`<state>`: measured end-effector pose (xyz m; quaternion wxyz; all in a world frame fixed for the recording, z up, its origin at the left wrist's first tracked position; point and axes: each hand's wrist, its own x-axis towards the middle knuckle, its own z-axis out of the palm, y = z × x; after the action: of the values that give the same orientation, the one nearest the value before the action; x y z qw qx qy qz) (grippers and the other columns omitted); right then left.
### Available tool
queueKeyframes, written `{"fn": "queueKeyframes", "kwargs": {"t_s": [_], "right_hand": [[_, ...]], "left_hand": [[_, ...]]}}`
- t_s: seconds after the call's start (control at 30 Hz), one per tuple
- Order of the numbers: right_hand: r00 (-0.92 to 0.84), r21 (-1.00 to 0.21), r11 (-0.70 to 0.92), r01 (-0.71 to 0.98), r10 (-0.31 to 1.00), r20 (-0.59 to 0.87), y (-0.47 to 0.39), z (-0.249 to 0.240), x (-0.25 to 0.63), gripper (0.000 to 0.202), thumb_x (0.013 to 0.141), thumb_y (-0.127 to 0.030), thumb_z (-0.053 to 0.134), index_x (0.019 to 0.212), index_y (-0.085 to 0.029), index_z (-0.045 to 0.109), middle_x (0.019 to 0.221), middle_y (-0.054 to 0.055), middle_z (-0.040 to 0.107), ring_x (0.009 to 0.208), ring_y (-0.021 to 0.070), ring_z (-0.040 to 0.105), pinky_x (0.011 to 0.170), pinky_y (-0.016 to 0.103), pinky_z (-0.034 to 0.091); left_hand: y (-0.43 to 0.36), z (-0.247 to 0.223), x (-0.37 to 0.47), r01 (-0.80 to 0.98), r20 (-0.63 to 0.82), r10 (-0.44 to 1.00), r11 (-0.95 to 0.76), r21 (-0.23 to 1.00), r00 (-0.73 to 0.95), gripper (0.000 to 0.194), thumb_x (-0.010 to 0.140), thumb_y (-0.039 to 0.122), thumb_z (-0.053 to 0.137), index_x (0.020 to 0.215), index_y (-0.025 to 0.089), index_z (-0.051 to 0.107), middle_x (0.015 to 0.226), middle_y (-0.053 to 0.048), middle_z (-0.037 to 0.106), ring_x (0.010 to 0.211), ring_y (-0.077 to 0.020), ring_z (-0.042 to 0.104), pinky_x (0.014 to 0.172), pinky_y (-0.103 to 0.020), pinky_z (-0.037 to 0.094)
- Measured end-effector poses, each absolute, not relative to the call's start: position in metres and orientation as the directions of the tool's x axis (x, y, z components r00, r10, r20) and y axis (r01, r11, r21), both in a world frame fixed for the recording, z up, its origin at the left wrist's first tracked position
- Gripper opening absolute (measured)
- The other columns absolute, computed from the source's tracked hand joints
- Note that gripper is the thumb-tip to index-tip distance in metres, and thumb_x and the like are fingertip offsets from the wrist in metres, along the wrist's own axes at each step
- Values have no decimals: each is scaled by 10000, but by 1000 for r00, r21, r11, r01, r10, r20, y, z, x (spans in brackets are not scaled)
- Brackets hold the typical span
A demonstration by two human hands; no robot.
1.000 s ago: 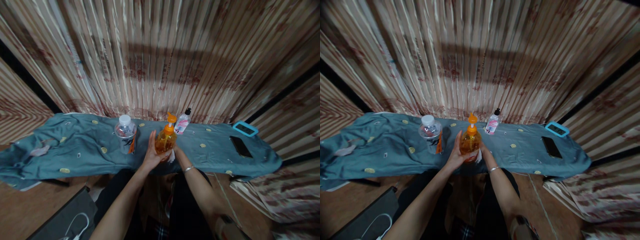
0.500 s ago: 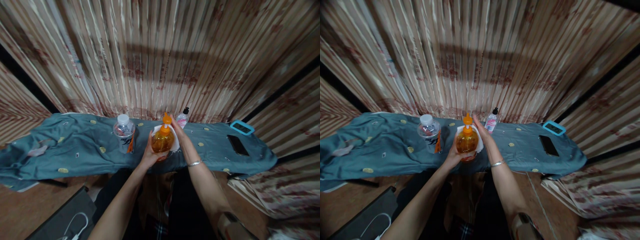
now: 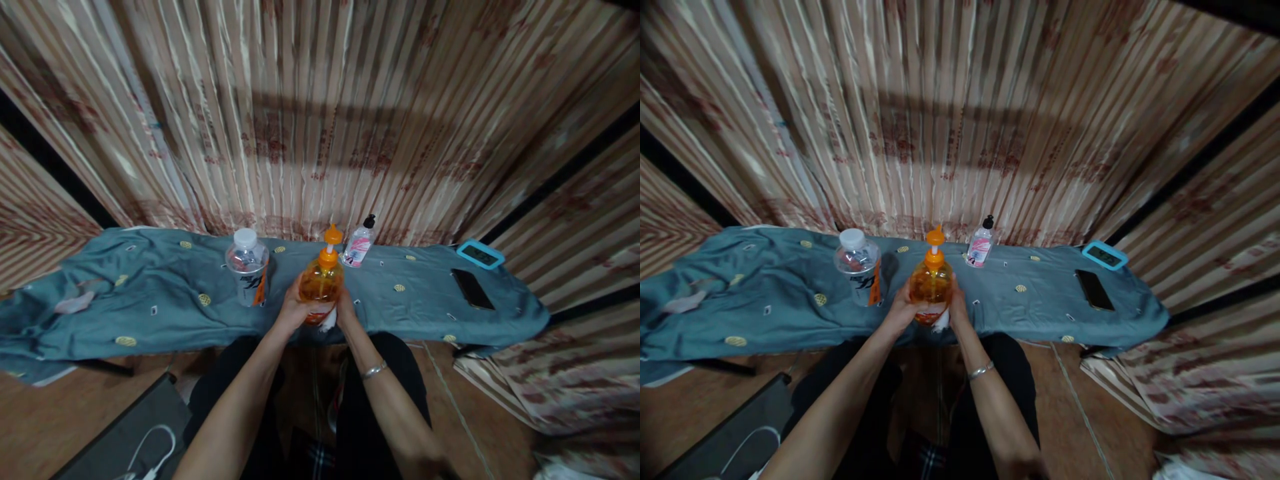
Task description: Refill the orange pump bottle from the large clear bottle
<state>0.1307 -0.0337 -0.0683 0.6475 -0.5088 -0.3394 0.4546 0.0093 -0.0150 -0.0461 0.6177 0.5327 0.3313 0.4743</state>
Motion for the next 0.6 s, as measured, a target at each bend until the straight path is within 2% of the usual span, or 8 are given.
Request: {"fn": "queueKeyframes", "kwargs": {"t_s": [0.17,0.27,0.4,0.6], "right_hand": [[401,-953,99,-288,916,-26,-12,-49,139,447,962,-521,590,1242,-174,607,1207,81,634,1030,202,643,884,408,566],[407,-957,100,-273,913,-21,0,-47,141,442,963,-526,586,1226,-172,613,1193,79,638,1020,196,643,881,403,564],[379,-968,20,-249,922,-78,-2,-69,134,419,966,-524,584,1183,-169,631,1144,70,655,979,182,651,862,386,567],[391,-969,-76,-234,905,-166,-19,-105,122,400,963,-502,599,1177,-165,630,1135,71,657,968,174,652,855,383,569]], "left_hand": [[-17,-54,11,-236,148,959,-90,968,243,775,484,125,792,1238,223,644,1230,-46,752,1184,-305,696,1086,-470,529],[-16,-59,10,-234,142,970,-94,968,197,789,506,160,837,1262,230,623,1253,-55,739,1198,-305,690,1094,-477,523],[-12,-58,7,-285,86,982,-36,958,166,684,543,267,899,1174,211,641,1136,-51,767,1092,-283,728,1035,-469,559],[-7,-55,7,-367,16,996,16,930,83,675,495,279,916,1107,201,639,1077,-47,769,1015,-260,747,969,-433,591]]}}
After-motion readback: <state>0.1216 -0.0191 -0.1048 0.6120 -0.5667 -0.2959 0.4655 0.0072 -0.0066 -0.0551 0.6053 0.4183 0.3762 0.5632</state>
